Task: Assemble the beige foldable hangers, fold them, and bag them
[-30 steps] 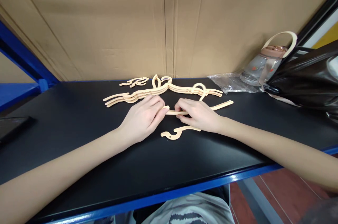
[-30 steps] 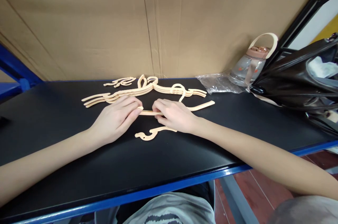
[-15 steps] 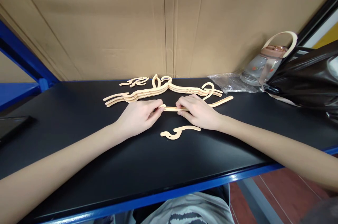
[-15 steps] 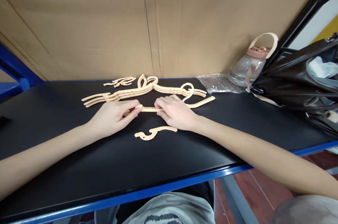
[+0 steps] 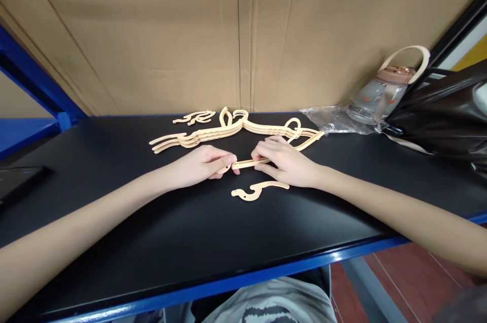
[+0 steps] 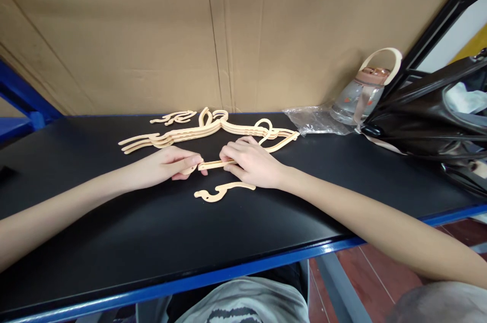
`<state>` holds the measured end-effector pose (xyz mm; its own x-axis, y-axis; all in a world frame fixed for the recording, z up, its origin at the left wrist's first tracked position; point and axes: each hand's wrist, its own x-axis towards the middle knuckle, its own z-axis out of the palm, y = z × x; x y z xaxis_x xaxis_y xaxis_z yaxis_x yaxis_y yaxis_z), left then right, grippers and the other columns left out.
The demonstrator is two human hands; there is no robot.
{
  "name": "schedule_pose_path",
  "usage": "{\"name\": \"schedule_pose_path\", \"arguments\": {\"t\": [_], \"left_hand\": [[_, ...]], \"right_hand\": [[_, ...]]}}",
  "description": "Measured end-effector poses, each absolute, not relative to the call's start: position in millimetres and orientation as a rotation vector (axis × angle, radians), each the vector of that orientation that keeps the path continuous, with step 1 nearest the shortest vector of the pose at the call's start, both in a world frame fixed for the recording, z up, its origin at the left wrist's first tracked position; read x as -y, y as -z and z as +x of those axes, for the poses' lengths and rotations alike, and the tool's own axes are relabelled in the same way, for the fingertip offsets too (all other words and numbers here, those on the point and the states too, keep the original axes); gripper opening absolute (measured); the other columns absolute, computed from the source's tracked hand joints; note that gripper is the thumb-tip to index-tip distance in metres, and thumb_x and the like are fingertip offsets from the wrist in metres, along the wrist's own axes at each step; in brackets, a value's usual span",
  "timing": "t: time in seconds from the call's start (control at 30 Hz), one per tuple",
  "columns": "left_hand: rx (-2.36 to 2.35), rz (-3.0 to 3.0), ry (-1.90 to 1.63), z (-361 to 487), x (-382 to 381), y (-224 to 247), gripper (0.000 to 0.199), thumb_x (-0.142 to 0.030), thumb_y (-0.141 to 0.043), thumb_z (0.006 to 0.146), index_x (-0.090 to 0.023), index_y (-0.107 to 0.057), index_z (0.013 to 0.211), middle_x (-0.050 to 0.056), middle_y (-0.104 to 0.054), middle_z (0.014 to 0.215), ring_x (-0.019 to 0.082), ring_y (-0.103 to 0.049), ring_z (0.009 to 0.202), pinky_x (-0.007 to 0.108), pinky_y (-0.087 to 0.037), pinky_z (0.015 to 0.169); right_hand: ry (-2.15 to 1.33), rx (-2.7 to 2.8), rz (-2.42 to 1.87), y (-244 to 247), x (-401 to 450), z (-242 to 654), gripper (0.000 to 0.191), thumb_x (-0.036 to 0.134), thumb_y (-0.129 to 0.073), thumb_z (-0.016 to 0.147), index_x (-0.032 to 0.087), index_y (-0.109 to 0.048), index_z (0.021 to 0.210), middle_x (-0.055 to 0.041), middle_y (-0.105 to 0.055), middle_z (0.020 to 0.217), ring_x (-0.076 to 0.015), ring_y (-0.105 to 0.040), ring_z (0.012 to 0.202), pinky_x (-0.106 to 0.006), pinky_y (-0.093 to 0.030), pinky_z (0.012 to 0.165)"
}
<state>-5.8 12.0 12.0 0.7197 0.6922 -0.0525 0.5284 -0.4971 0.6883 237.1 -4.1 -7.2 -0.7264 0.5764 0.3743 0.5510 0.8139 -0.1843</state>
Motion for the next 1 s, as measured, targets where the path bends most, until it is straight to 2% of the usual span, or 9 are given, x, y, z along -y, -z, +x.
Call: {"name": "schedule_pose_path", "arguments": {"t": [0.17, 0.27, 0.4, 0.6, 0.77, 0.87, 1.0], "left_hand": [[-0.797, 1.965, -0.169, -7.9, -10.9, -16.6, 0.046, -0.053, -0.042, 0.094, -0.017, -0.071, 0.092, -0.005, -0.036, 0.054, 0.01, -0.035, 0.051, 0.024, -0.031, 0.052], [-0.806, 1.88, -0.105, -7.4, -8.9, -20.3, 0.043, -0.054, -0.047, 0.091, -0.018, -0.069, 0.082, -0.003, -0.043, 0.054, 0.01, -0.036, 0.05, 0.022, -0.024, 0.044], [-0.815, 1.84, -0.03, -8.2, -7.9, -23.7, 0.044, -0.054, -0.046, 0.091, -0.018, -0.067, 0.075, -0.002, -0.044, 0.051, 0.008, -0.019, 0.042, 0.026, -0.009, 0.039], [-0.765, 1.822, -0.072, -10.1, -7.7, -25.2, 0.051, -0.053, -0.041, 0.092, -0.018, -0.06, 0.06, -0.002, -0.037, 0.047, 0.009, -0.023, 0.041, 0.026, -0.015, 0.04], [-0.731, 1.782, 0.016, -12.7, -14.2, -22.4, 0.05, -0.051, -0.048, 0.091, -0.016, -0.056, 0.057, -0.001, -0.042, 0.05, 0.007, -0.019, 0.041, 0.025, -0.01, 0.04], [-0.692, 1.763, 0.107, -13.9, -18.0, -22.6, 0.048, -0.052, -0.05, 0.09, -0.014, -0.061, 0.063, -0.001, -0.043, 0.053, 0.007, -0.02, 0.042, 0.024, -0.01, 0.039], [-0.695, 1.779, 0.21, -12.6, -17.2, -27.0, 0.046, -0.052, -0.047, 0.093, -0.012, -0.07, 0.09, -0.002, -0.041, 0.054, 0.008, -0.022, 0.046, 0.023, -0.014, 0.04]], "right_hand": [[-0.16, 2.581, -0.792, 7.7, 3.9, 237.6, 0.008, 0.022, -0.047, 0.095, 0.02, -0.049, 0.087, -0.0014, -0.058, 0.086, -0.0163, -0.05, 0.082, -0.033, -0.033, 0.09], [-0.227, 2.574, -0.752, 7.5, 5.6, 236.7, 0.009, 0.023, -0.049, 0.095, 0.02, -0.048, 0.087, 0.0001, -0.057, 0.084, -0.0146, -0.049, 0.079, -0.031, -0.033, 0.088], [-0.295, 2.555, -0.756, 7.4, 8.0, 235.0, 0.01, 0.024, -0.053, 0.093, 0.02, -0.048, 0.086, 0.0019, -0.057, 0.082, -0.0133, -0.049, 0.079, -0.03, -0.032, 0.088], [-0.365, 2.519, -0.814, 7.8, 6.9, 233.8, 0.019, 0.032, -0.058, 0.091, 0.021, -0.047, 0.08, 0.0034, -0.053, 0.075, -0.014, -0.048, 0.076, -0.029, -0.033, 0.083], [-0.41, 2.517, -0.813, 7.4, 6.7, 232.7, 0.022, 0.034, -0.061, 0.089, 0.02, -0.047, 0.078, 0.0031, -0.055, 0.074, -0.0143, -0.047, 0.073, -0.028, -0.032, 0.078], [-0.431, 2.519, -0.801, 8.2, 8.8, 230.9, 0.023, 0.036, -0.06, 0.09, 0.02, -0.048, 0.079, 0.0023, -0.057, 0.076, -0.0146, -0.048, 0.074, -0.028, -0.031, 0.076], [-0.413, 2.506, -0.75, 9.4, 12.0, 228.6, 0.023, 0.036, -0.061, 0.089, 0.02, -0.048, 0.079, 0.0027, -0.058, 0.077, -0.0138, -0.049, 0.074, -0.027, -0.03, 0.076]]}}
